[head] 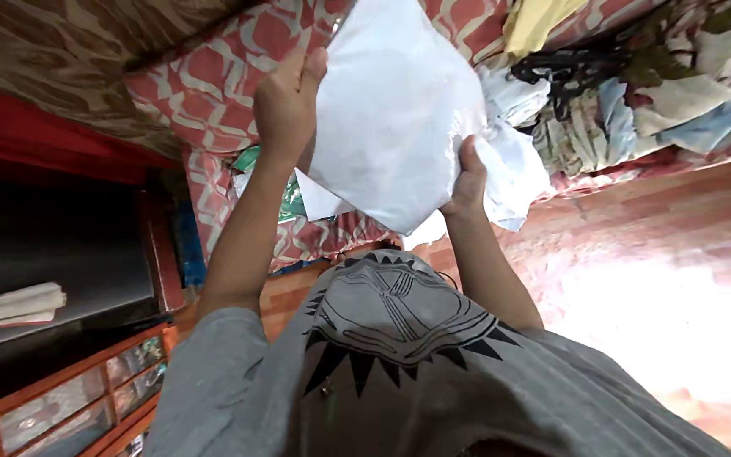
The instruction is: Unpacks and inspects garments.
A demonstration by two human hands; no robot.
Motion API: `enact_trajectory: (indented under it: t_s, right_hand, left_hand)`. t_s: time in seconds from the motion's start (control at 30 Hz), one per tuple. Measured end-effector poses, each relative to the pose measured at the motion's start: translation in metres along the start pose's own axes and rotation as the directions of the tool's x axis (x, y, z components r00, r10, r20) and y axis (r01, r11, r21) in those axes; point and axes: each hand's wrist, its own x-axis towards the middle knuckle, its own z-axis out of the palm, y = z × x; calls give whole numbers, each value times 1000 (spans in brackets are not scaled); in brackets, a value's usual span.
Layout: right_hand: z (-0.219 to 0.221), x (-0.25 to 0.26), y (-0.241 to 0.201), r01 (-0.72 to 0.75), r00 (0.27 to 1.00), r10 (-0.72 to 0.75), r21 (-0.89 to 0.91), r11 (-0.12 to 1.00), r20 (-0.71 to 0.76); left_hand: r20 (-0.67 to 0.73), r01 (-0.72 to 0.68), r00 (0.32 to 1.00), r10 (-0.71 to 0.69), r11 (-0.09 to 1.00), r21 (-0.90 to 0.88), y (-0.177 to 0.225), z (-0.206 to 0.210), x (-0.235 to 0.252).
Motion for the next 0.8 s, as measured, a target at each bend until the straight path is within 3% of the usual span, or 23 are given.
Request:
enact_trajectory:
  t_s: [0.17,0.27,0.37,0.47,0.57,0.63,0.73,0.8]
  right_hand:
    - [-34,-8,-47,140,987,-125,-157,978,104]
    - [-83,-26,-85,257,962,-274,-336,906,-4]
    - [-112,-45,-110,262,914,-373,-470,843,-159]
    - [-107,-53,-113,92,855,-364,-584,806,-369]
    - [-95,-52,-103,-136,739,-367,-658,740,-566]
    - [-82,-54,-98,-181,714,-364,-660,729,-598]
    - [-76,-57,-90,-195,719,-309,-607,770,-622]
    - [-67,-58,-84,-249,680,-275,-567,785,-680]
  left_hand:
    - [-216,130,970,-108,987,92,-32,-55,26]
    - [-383,302,900,-207,931,207,-86,-105,20]
    - [-469,543,792,-392,803,246,-130,-116,-9]
    - [-377,710,698,-609,653,262,-147,-75,-53]
    - [-242,750,655,-716,578,321,-178,-6,-101]
    - [-166,764,618,-768,538,356,-198,39,-131]
    - [-53,813,506,-861,456,363,-215,89,-158]
    - [13,839,432,-902,408,360,-222,111,-167]
